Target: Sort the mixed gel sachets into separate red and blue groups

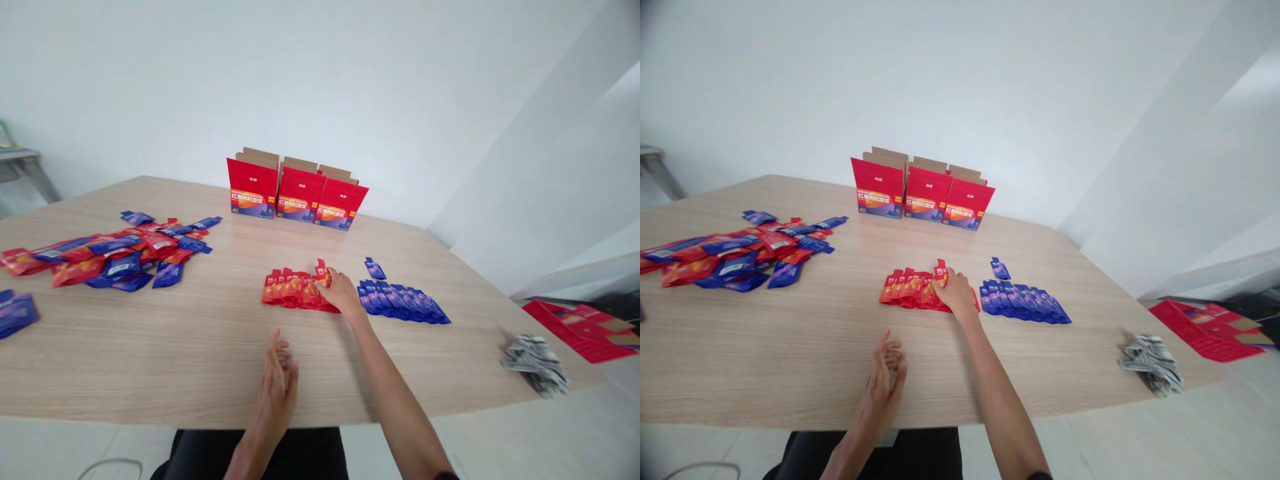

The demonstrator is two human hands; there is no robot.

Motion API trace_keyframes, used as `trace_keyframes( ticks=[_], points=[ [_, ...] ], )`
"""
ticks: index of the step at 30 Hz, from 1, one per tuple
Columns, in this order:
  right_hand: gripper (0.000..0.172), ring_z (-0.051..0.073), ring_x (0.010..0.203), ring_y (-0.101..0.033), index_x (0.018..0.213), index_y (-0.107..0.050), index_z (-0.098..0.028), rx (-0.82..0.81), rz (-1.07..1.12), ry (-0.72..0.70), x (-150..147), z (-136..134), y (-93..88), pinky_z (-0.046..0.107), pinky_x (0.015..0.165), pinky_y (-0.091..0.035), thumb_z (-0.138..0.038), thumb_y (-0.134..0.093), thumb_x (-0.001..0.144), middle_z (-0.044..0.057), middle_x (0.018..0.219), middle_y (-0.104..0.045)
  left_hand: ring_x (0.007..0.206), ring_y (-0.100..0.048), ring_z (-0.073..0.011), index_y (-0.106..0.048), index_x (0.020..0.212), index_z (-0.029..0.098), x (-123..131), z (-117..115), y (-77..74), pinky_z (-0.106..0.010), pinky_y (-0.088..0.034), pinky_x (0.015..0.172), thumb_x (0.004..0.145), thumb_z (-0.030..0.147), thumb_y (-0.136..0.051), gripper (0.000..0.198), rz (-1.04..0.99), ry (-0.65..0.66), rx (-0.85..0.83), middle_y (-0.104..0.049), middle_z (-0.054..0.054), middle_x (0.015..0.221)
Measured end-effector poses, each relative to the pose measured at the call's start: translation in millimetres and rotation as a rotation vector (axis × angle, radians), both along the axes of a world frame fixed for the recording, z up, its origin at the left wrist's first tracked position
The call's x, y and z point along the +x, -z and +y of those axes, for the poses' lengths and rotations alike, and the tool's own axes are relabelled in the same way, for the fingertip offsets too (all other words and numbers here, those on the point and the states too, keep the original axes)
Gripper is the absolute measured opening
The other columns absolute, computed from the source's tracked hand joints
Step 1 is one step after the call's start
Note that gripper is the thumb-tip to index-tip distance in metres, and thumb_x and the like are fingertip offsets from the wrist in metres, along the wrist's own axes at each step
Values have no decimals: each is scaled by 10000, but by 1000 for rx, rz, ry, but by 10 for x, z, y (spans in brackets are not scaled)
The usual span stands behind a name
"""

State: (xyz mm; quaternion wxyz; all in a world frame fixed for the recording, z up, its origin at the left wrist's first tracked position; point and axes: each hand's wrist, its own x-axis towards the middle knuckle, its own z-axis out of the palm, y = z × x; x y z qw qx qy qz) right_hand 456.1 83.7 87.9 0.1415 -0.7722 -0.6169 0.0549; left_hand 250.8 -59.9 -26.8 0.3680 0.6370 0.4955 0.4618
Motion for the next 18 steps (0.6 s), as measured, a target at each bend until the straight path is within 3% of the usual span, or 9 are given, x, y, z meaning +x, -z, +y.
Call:
trace_keyframes(
  ticks=[7,18],
  points=[
    [586,340,1277,-666,1414,-607,-84,-296,-99,70,-185,283,-79,389,1038,-516,-488,-578,990,235,1356,-686,1114,-669,-222,-251,1602,236,-22,11,32,-449,-572,1003,1075,392,-422,575,-88,-17,-7,-602,-124,1260],
    [665,352,1342,-623,1428,-628,-57,-375,-155,80,-302,300,-48,361,1042,-507,-507,-652,938,263,1400,-655,1087,-661,-216,-310,1572,238,-23,29,54,-431,-567,989,1030,263,-443,559,-141,-42,8,-610,-110,1237]
  ],
)
